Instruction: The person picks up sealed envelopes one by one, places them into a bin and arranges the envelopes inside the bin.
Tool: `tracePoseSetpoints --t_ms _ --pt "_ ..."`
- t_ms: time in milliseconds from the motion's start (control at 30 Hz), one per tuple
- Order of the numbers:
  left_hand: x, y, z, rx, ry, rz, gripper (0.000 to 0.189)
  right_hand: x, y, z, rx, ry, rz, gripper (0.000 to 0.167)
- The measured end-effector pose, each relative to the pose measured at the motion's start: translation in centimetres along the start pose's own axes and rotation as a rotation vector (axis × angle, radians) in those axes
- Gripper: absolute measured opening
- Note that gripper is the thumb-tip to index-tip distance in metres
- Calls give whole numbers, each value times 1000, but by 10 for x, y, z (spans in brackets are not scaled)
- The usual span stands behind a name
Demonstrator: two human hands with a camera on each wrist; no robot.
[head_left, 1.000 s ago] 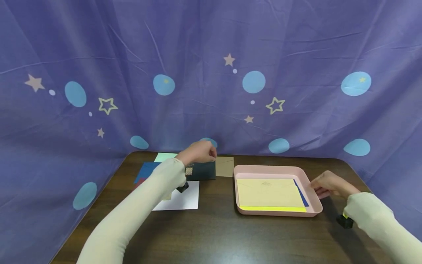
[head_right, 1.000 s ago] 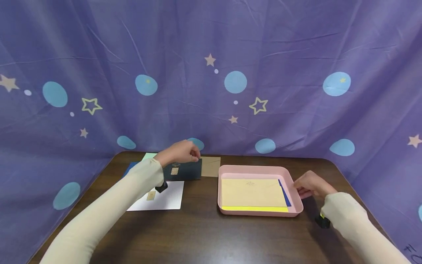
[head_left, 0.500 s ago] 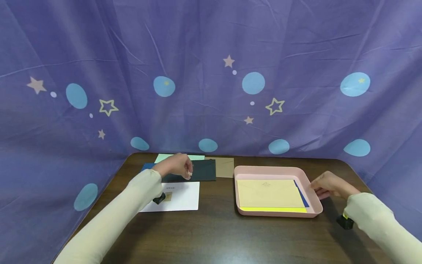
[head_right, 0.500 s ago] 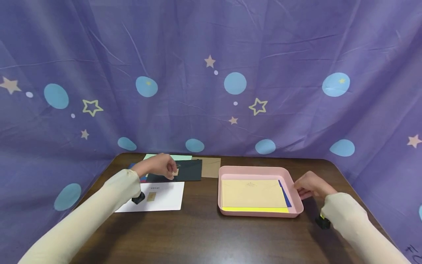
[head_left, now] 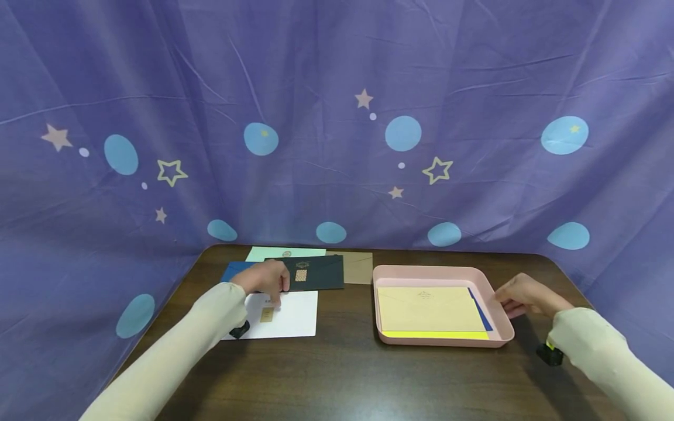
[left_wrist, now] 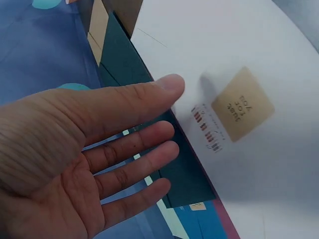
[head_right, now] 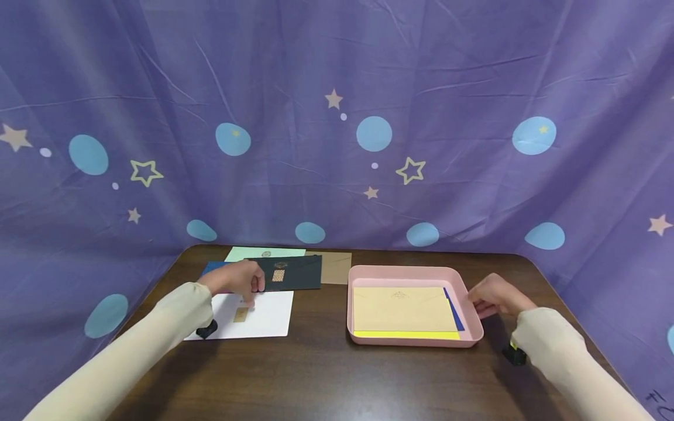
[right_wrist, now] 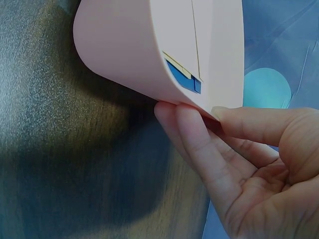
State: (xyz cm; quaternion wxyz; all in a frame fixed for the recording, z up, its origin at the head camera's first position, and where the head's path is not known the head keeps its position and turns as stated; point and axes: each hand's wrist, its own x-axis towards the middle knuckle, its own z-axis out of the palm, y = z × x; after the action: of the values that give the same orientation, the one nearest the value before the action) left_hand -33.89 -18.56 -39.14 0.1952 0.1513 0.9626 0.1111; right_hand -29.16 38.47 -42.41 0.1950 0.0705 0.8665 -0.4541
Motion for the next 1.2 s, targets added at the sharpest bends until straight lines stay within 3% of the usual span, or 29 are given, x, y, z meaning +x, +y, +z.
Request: tracePoseSetpoints --t_ms 167,533,967,1200 --pt "-1 -5 4 6 -9 -20 34 -1 -1 0 -4 1 1 32" --pt "0 -14 8 145 9 1 43 1 0 0 -7 8 4 33" --pt "2 -22 13 157 3 -5 45 0 -1 -1 0 7 2 31" --pt "2 -25 20 195 24 37 40 1 -1 -1 -13 7 0 33"
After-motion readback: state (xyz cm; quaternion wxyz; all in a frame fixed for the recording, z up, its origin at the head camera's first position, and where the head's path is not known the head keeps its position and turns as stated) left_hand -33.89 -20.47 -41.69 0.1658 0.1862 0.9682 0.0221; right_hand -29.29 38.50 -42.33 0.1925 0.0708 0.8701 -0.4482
